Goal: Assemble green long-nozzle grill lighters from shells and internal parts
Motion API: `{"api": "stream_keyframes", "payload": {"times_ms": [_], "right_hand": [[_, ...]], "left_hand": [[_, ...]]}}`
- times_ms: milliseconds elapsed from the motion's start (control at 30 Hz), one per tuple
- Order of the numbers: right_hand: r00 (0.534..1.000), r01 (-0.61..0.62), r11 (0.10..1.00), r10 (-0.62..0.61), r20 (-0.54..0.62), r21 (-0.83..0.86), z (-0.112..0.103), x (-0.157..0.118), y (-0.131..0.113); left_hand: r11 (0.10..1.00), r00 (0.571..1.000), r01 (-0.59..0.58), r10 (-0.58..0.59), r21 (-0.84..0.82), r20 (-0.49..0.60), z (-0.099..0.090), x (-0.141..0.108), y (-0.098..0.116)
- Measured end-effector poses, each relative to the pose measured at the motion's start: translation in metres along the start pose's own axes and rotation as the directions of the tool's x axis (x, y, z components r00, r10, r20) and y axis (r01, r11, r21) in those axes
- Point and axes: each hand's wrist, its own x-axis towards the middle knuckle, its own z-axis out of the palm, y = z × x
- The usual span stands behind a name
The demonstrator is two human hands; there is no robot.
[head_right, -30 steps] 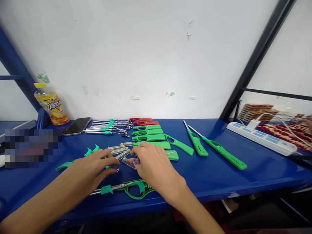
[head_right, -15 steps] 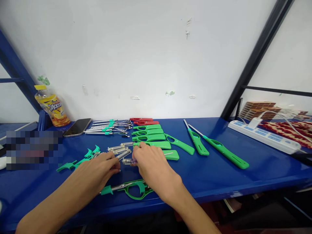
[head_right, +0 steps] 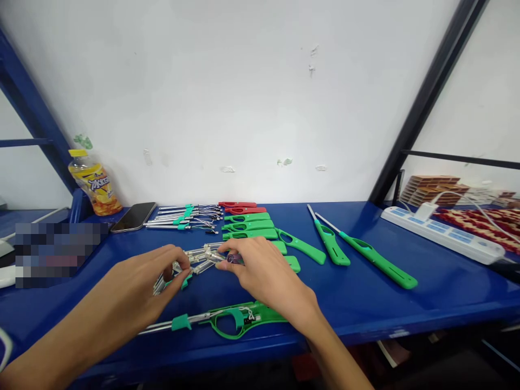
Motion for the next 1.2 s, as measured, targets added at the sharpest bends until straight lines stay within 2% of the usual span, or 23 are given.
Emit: {"api": "stream_keyframes", "payload": {"times_ms": [133, 367, 467, 767, 967, 1200], "right_hand": [[1.000, 0.030, 0.998, -0.030, -0.002, 0.058, -0.002, -0.001, -0.004], [0.999, 0.045, 0.992, -0.048, 0.017, 0.114, -0.003, -0.003, -0.007], [0.998, 0.060, 0.991, -0.063, 0.021, 0.121, -0.004, -0.005, -0.008], [0.997, 0.073, 0.983, -0.077, 0.014, 0.171, -0.004, -0.007, -0.009], [0.998, 0.058, 0.983, -0.063, 0.025, 0.176, -0.005, -0.008, -0.009], [0.996, 0.082, 0.969, -0.089, 0.020, 0.231, -0.006, -0.010, -0.010]], "left_hand": [[0.995, 0.976, -0.076, 0.060, -0.070, -0.209, -0.006, -0.001, -0.005], [0.971, 0.917, -0.226, 0.184, -0.078, -0.355, -0.002, 0.001, -0.002], [0.962, 0.897, -0.269, 0.229, -0.056, -0.379, -0.001, 0.001, -0.002], [0.974, 0.882, -0.224, 0.193, -0.021, -0.430, -0.002, 0.003, 0.003], [0.977, 0.891, -0.211, 0.179, -0.033, -0.417, 0.000, 0.002, 0.001], [0.983, 0.891, -0.126, 0.052, -0.135, -0.451, 0.001, 0.003, 0.003]]}}
